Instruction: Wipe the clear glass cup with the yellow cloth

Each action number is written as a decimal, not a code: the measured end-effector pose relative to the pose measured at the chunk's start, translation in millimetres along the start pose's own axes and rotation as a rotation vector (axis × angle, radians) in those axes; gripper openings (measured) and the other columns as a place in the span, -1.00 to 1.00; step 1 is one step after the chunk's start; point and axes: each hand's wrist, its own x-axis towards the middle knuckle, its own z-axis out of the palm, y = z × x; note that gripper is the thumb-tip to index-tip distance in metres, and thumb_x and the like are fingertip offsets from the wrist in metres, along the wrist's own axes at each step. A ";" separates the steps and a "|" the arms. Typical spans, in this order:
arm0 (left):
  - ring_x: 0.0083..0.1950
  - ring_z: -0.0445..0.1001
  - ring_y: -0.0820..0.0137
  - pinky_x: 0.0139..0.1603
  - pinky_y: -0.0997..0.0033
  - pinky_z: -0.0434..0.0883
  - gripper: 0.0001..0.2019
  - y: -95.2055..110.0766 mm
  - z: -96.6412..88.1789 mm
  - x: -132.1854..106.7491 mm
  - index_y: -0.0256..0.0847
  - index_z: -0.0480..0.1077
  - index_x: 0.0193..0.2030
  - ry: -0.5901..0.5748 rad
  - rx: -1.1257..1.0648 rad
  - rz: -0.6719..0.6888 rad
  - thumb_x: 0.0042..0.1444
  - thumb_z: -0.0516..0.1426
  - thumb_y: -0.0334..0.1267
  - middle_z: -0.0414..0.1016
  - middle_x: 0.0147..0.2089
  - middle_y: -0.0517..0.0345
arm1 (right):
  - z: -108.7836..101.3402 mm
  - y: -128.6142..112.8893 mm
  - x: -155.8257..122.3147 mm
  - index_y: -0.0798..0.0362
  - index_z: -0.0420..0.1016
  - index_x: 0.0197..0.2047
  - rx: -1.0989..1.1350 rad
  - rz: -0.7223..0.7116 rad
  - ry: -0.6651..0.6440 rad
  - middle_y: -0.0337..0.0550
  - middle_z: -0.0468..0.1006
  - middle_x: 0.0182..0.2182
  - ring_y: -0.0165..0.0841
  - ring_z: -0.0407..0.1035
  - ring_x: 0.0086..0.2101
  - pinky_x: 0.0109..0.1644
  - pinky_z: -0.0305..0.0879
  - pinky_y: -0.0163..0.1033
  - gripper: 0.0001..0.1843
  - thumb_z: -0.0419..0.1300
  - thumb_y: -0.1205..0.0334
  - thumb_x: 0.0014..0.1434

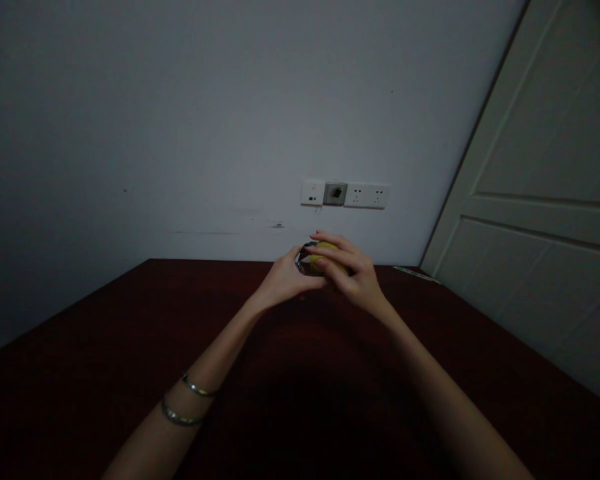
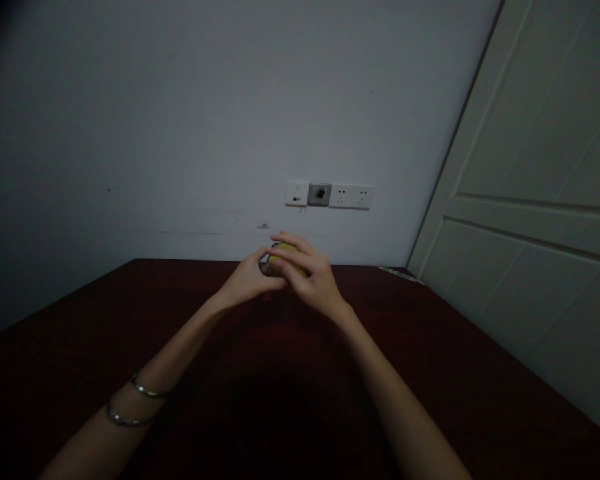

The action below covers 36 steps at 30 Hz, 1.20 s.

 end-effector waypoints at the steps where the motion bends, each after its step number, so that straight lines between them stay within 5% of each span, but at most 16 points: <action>1: -0.43 0.40 0.46 -0.62 0.56 0.35 -0.40 0.6 0.1 -0.5 -0.21 0.26 0.05 -0.007 -0.027 -0.016 -0.17 0.29 -0.15 0.45 -0.26 0.09 | -0.9 2.7 0.1 -0.15 0.51 -0.05 0.038 0.042 0.040 -0.16 0.47 0.03 -0.26 0.34 0.04 0.14 0.27 0.04 -0.73 0.10 0.25 0.21; 4: -0.47 0.39 0.47 -0.64 0.54 0.36 -0.34 0.8 0.2 -0.9 -0.23 0.24 0.07 -0.021 -0.062 -0.045 -0.19 0.32 -0.09 0.44 -0.27 0.07 | -4.3 7.4 0.2 -0.17 0.53 -0.07 0.120 0.094 0.094 -0.18 0.49 0.01 -0.27 0.37 0.01 0.10 0.29 0.00 -0.75 0.12 0.21 0.20; 11: -0.55 0.36 0.53 -0.65 0.56 0.35 -0.32 -1.1 -1.8 2.1 -0.24 0.20 0.12 -0.043 -0.137 -0.029 -0.15 0.30 -0.10 0.41 -0.39 0.17 | -12.6 -0.8 2.1 -0.21 0.54 -0.11 0.177 0.048 -0.084 -0.22 0.48 0.04 -0.26 0.29 0.09 0.19 0.18 0.05 -0.74 0.17 0.28 0.16; 20: -0.65 0.31 0.58 -0.70 0.55 0.34 -0.39 -3.5 -1.2 2.5 -0.26 0.21 0.02 -0.101 -0.175 -0.037 -0.15 0.30 -0.05 0.42 -0.42 0.21 | -5.9 9.7 2.0 -0.17 0.48 -0.01 0.179 0.156 0.058 -0.18 0.44 0.07 -0.29 0.29 0.09 0.20 0.17 0.02 -0.71 0.04 0.14 0.25; 24: -0.64 0.35 0.54 -0.71 0.56 0.34 -0.47 -9.2 -3.6 4.4 -0.30 0.25 -0.11 -0.153 -0.272 -0.107 -0.13 0.28 -0.02 0.42 -0.46 0.20 | -8.0 9.2 -1.1 -0.16 0.30 0.17 0.188 0.173 -0.078 -0.17 0.27 0.20 -0.24 0.11 0.21 0.30 -0.01 0.04 -0.58 0.05 0.11 0.23; 28: -0.65 0.38 0.49 -0.68 0.52 0.35 -0.51 -11.4 -8.1 4.6 -0.34 0.30 -0.20 -0.230 -0.317 -0.230 -0.05 0.18 0.10 0.43 -0.54 0.15 | -6.9 7.2 -6.3 -0.16 0.00 0.31 0.091 0.135 -0.229 -0.10 0.08 0.28 -0.14 -0.05 0.26 0.32 -0.10 0.10 -0.20 0.25 0.15 0.04; 32: -0.70 0.35 0.50 -0.69 0.53 0.33 -0.48 -9.4 -9.6 4.1 -0.36 0.33 -0.23 -0.264 -0.280 -0.299 -0.03 0.13 0.16 0.43 -0.59 0.14 | 2.5 8.9 -8.7 -0.11 -0.08 0.32 -0.014 0.125 -0.200 0.01 0.08 0.23 -0.10 0.00 0.23 0.30 -0.05 0.10 -0.02 0.35 0.13 -0.09; 36: -0.69 0.39 0.48 -0.67 0.52 0.35 -0.44 -11.3 -9.8 3.5 -0.36 0.33 -0.21 -0.301 -0.276 -0.292 -0.01 0.08 0.21 0.47 -0.55 0.08 | 7.8 11.7 -8.9 -0.16 -0.02 0.29 0.010 0.139 -0.140 -0.04 0.10 0.22 -0.13 0.01 0.23 0.31 -0.05 0.08 -0.07 0.36 0.13 -0.09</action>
